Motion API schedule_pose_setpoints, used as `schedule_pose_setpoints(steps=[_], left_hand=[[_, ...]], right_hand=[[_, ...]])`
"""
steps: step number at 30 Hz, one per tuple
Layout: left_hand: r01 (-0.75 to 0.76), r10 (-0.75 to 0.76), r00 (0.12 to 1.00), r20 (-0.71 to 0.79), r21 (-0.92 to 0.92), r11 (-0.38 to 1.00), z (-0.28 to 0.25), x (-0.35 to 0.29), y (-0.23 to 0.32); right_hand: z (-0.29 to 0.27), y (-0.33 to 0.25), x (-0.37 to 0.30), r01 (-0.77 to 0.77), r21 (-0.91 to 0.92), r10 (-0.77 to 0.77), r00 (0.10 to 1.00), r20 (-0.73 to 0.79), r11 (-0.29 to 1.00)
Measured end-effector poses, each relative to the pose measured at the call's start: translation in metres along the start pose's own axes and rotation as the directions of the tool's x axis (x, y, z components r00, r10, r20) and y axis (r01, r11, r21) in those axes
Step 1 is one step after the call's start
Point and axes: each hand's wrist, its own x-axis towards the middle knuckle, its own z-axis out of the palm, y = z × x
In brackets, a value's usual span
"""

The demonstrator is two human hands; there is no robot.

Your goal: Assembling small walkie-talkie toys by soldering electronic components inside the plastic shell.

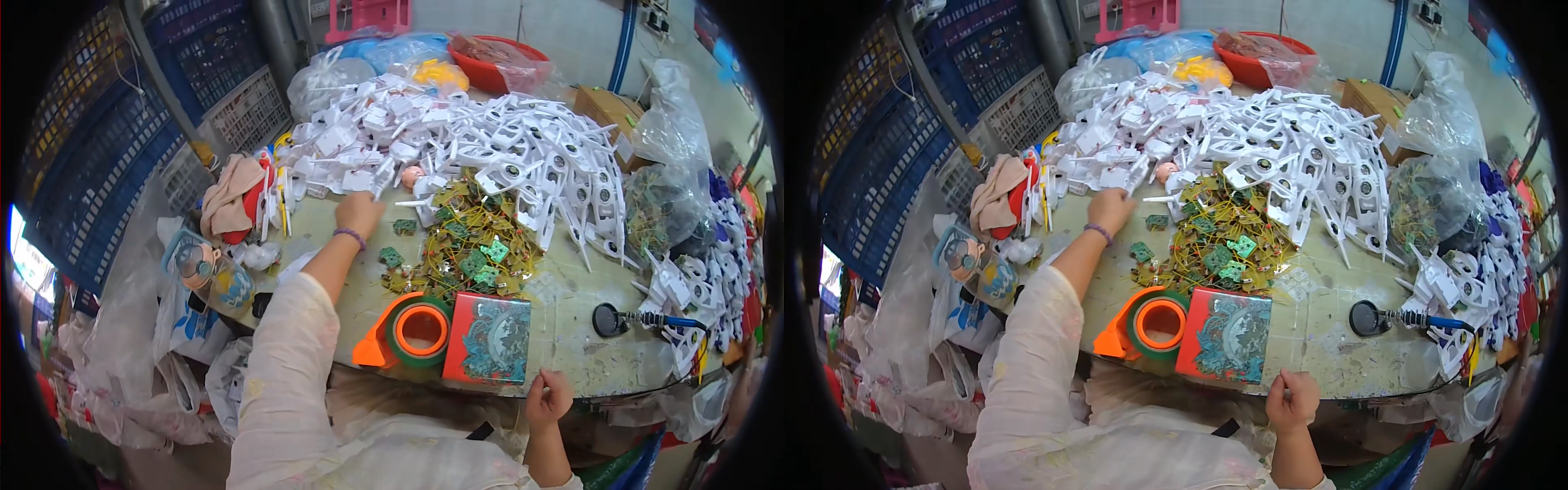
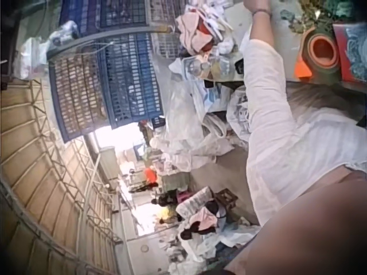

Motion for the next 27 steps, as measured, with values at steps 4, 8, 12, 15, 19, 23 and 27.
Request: schedule_pose_setpoints(steps=[4,8,12,15,19,23,27], left_hand=[[-0.109,0.070,0.990,-0.124,-0.341,0.934,-0.038,-0.007,-0.022],[0.052,-0.074,0.997,0.004,-0.760,0.648,-0.071,-0.022,-0.038],[0.063,-0.097,0.995,0.038,-0.961,0.270,-0.109,-0.049,-0.024],[0.156,-0.032,0.988,0.153,-0.978,0.138,-0.135,-0.064,-0.022],[0.255,0.145,0.956,0.254,-0.967,0.012,-0.147,-0.087,-0.008],[0.404,0.271,0.888,0.372,-0.912,-0.072,-0.141,-0.102,0.005],[0.671,0.336,0.740,0.583,-0.678,-0.300,-0.122,-0.114,0.028]], right_hand=[[-0.001,-0.003,0.004,-0.059,0.026,0.057,0.996,0.061,0.998],[0.000,-0.014,0.030,-0.190,0.156,0.174,0.979,0.107,0.969],[0.006,-0.008,0.064,-0.054,0.103,0.042,0.992,0.123,0.993],[0.009,-0.012,0.091,-0.168,0.241,0.163,0.986,0.041,0.956],[0.017,-0.018,0.141,-0.044,0.140,0.051,0.998,-0.043,0.989],[0.044,0.028,0.176,-0.304,0.073,0.301,0.952,0.056,0.950],[0.086,0.105,0.178,-0.385,-0.188,0.422,0.877,0.229,0.903]])
